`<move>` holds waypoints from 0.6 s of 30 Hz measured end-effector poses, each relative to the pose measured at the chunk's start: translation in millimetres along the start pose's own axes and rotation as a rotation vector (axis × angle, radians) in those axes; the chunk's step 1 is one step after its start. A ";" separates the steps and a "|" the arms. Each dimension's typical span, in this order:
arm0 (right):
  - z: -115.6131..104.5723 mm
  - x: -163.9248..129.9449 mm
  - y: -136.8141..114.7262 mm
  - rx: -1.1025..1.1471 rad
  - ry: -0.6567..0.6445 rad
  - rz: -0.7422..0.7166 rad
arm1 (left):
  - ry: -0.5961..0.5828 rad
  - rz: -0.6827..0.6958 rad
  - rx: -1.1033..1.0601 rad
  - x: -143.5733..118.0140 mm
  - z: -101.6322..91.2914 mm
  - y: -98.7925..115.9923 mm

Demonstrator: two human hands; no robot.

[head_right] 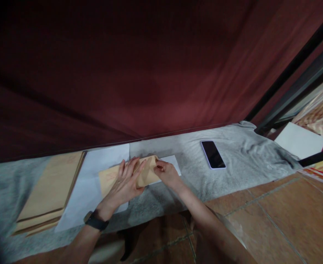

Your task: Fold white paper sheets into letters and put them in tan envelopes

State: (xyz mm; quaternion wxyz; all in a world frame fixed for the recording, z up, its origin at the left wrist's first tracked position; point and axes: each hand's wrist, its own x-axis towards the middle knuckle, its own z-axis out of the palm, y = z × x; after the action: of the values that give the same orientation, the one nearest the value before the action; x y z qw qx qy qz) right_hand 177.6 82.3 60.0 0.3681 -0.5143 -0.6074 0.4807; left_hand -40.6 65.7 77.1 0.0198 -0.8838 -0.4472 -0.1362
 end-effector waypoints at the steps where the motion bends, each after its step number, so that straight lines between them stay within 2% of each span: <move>1: 1.1 0.2 0.5 0.119 -0.043 0.039 | 0.004 0.005 0.009 0.0 -0.4 1.2; 4: 5.0 0.4 -0.6 0.417 -0.138 0.131 | 0.003 0.024 0.030 0.1 -1.3 4.2; 7: 9.8 0.5 -4.4 0.573 -0.155 0.241 | -0.016 0.053 0.031 1.0 -1.0 3.2; 10: 11.9 0.0 -9.0 0.669 -0.172 0.319 | -0.024 0.072 0.030 1.8 -1.0 -1.9; 14: 5.7 -2.1 -15.3 0.730 -0.236 0.329 | -0.012 0.067 0.048 1.3 -4.6 -8.1; 18: -2.8 -3.6 -20.2 0.753 -0.246 0.367 | -0.006 0.056 0.044 -0.2 -8.3 -9.3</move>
State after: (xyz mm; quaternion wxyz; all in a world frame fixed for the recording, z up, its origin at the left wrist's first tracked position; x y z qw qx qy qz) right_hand 175.5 79.1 80.4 0.3636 -0.3824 -0.3275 0.7837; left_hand -50.0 69.8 84.2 0.0419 -0.8957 -0.4252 -0.1230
